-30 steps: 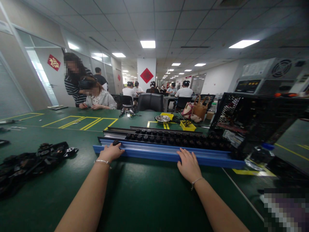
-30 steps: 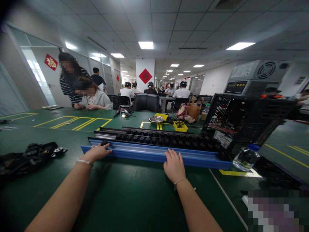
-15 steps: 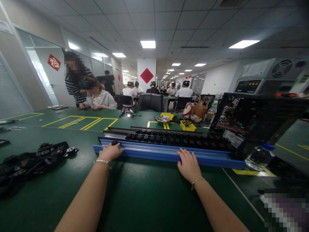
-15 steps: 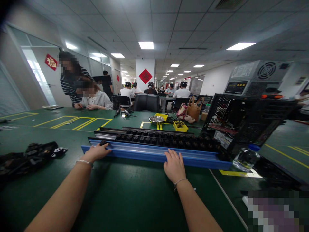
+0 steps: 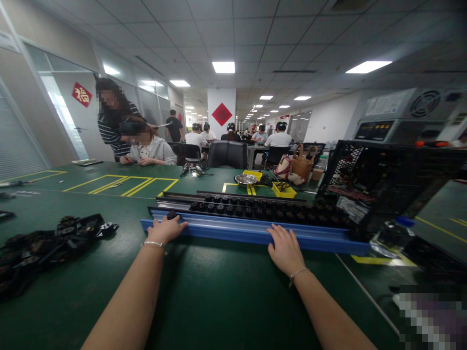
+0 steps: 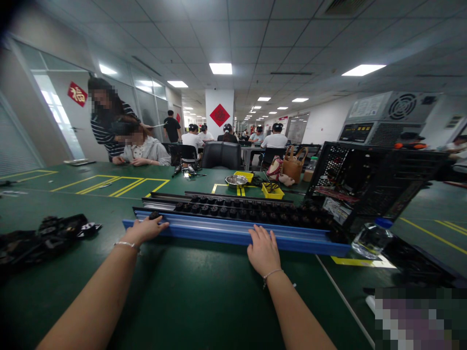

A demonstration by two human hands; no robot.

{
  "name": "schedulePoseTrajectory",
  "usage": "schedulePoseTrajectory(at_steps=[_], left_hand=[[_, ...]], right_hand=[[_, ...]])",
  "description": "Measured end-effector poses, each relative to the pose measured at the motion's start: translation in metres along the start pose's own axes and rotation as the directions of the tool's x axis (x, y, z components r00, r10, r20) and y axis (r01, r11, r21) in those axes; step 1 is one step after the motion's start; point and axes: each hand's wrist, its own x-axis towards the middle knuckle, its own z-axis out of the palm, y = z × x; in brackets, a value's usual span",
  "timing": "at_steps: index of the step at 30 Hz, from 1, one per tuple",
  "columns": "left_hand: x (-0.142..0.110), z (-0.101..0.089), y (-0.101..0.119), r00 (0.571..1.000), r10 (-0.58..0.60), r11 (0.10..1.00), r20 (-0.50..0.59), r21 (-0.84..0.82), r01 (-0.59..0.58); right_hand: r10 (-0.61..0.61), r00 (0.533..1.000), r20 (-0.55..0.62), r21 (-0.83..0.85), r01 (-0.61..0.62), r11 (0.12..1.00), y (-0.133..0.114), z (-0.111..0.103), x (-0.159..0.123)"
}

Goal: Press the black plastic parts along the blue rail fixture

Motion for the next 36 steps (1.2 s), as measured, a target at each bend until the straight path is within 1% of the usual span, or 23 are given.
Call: schedulePoseTrajectory(at_steps=[2,3,6,10,12,15,19,21,24,31,36], left_hand=[[-0.006,-0.006,0.004,0.994,-0.096,0.995,0.055,-0.014,0.097],[-0.008,-0.008,0.006,0.990,-0.121,0.992,0.072,-0.014,0.122],[-0.011,-0.011,0.009,0.990,-0.125,0.992,0.070,0.010,0.124],[-0.008,-0.007,0.007,0.994,-0.113,0.993,-0.001,0.036,0.113],[-0.007,-0.005,0.005,0.993,-0.120,0.992,-0.019,0.035,0.121],[-0.008,-0.005,0.005,0.989,-0.146,0.989,-0.008,0.028,0.146],[-0.013,-0.011,0.008,0.983,-0.181,0.983,0.027,0.014,0.181],[-0.016,-0.014,0.011,0.983,-0.184,0.983,0.022,0.021,0.183],[-0.017,-0.014,0.012,0.983,-0.185,0.982,0.002,0.027,0.185],[-0.015,-0.010,0.009,0.978,-0.200,0.980,-0.056,-0.026,0.199],[-0.015,-0.010,0.008,0.969,-0.207,0.978,-0.133,-0.065,0.200]], right_hand=[[0.001,1.000,-0.001,0.002,-0.001,1.000,0.000,0.000,0.000],[0.002,1.000,-0.002,0.002,-0.002,1.000,0.000,-0.001,0.000],[-0.003,1.000,-0.007,-0.001,0.003,1.000,0.000,0.000,0.000],[-0.013,1.000,-0.023,-0.018,0.012,1.000,0.001,0.002,-0.001],[-0.014,1.000,-0.027,-0.023,0.014,1.000,0.001,0.003,-0.001],[-0.015,0.999,-0.029,-0.026,0.014,1.000,0.001,0.003,-0.001],[-0.015,1.000,-0.026,-0.022,0.015,1.000,0.001,0.002,-0.001],[-0.013,1.000,-0.020,-0.021,0.013,1.000,0.000,0.002,-0.001],[-0.011,1.000,-0.012,-0.021,0.011,1.000,0.000,0.001,0.000],[-0.004,1.000,-0.004,-0.020,0.003,1.000,0.001,0.001,0.000],[-0.014,1.000,-0.018,-0.028,0.014,1.000,0.001,0.002,0.000]])
